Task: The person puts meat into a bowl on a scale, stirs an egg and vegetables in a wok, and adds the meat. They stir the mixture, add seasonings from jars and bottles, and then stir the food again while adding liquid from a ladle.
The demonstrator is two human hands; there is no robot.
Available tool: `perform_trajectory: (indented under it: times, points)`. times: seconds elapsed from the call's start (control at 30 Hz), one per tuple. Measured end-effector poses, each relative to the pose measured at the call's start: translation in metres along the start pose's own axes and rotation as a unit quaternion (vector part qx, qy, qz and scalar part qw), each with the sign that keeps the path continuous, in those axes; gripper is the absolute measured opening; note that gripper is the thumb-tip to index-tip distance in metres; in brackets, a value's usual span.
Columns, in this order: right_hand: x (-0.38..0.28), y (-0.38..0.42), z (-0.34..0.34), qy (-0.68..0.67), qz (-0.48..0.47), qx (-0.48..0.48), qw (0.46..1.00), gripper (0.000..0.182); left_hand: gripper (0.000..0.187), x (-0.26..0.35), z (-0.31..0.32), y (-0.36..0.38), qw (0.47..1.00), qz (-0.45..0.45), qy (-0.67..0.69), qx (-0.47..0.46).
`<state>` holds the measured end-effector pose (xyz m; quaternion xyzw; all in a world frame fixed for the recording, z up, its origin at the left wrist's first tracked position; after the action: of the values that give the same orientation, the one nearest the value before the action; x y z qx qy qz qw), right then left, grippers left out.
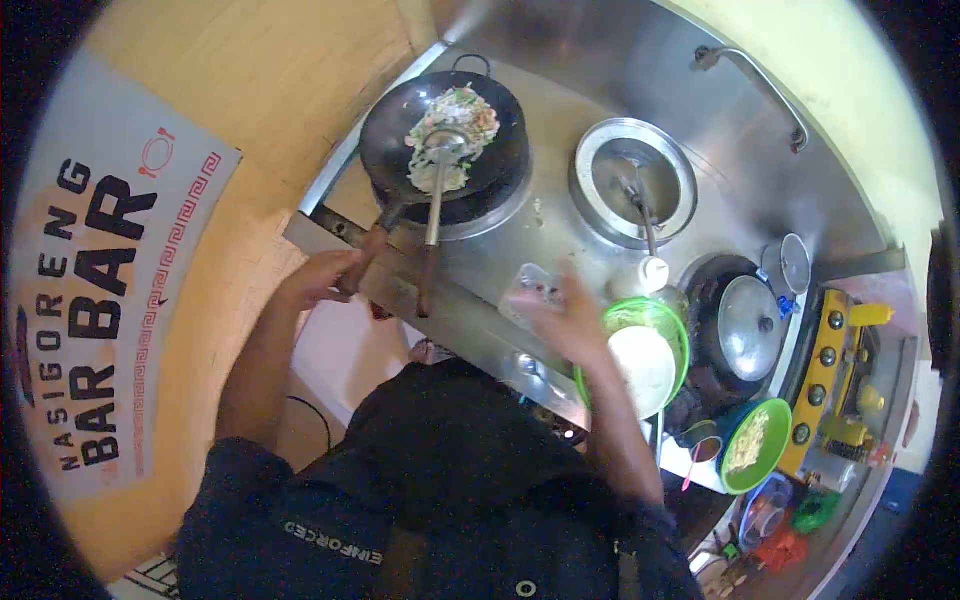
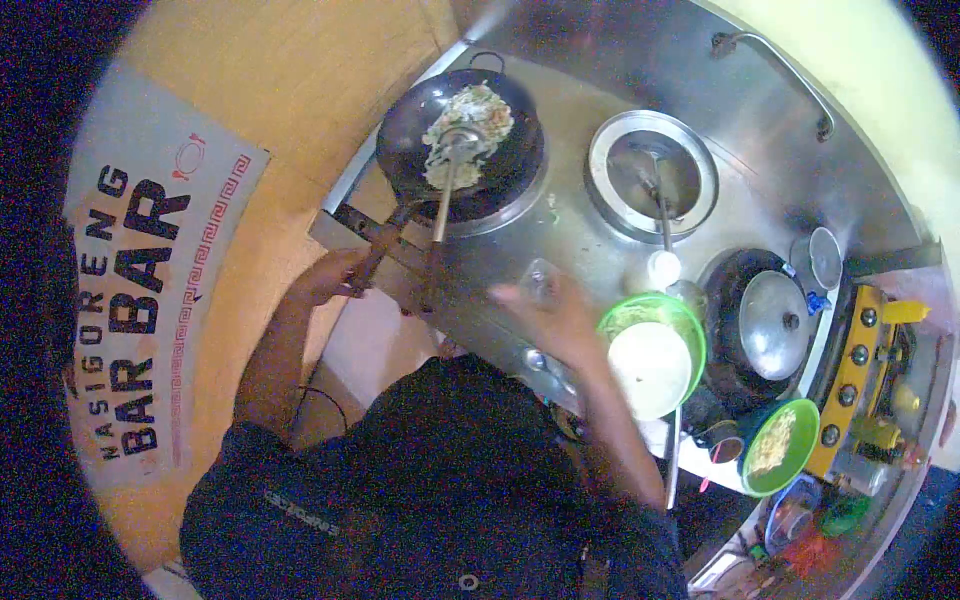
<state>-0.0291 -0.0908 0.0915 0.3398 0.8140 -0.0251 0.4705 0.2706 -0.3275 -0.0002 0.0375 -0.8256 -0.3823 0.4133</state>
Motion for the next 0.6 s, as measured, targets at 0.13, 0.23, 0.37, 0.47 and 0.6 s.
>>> perform_trajectory:
  times: [0.13, 0.23, 0.37, 0.47, 0.6]
  points:
    - [-0.020, -0.076, 0.181, 0.063, -0.236, 0.103, 0.964, 0.073, 0.030, -0.006, 0.026, -0.040, 0.986, 0.062, 0.114, -0.109]
    - [-0.014, -0.075, 0.175, 0.121, -0.089, 0.104, 0.983, 0.064, 0.019, -0.023, 0.035, -0.068, 0.963, -0.014, 0.184, -0.196]
    - [-0.035, -0.063, 0.156, 0.180, -0.124, 0.191, 0.957, 0.053, 0.018, -0.026, 0.047, -0.073, 0.944, -0.059, 0.253, -0.205]
    - [-0.072, -0.134, 0.161, 0.214, -0.115, 0.224, 0.944, 0.047, 0.021, -0.038, 0.053, -0.077, 0.942, -0.049, 0.238, -0.233]
    - [-0.090, -0.143, 0.171, 0.246, -0.168, 0.180, 0.938, 0.046, 0.008, -0.032, 0.055, -0.099, 0.929, -0.020, 0.256, -0.267]
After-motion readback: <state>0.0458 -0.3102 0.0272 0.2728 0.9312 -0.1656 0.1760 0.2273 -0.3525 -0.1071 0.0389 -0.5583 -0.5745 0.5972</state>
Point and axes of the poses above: each hand's wrist, its own y-axis away from the middle knuckle, its own z-axis out of the palm, x = y × z, the point moved 6 cm from there along -y, towards the middle knuckle, and after that the axes turned 15 degrees about x, right-handed, at the moved point
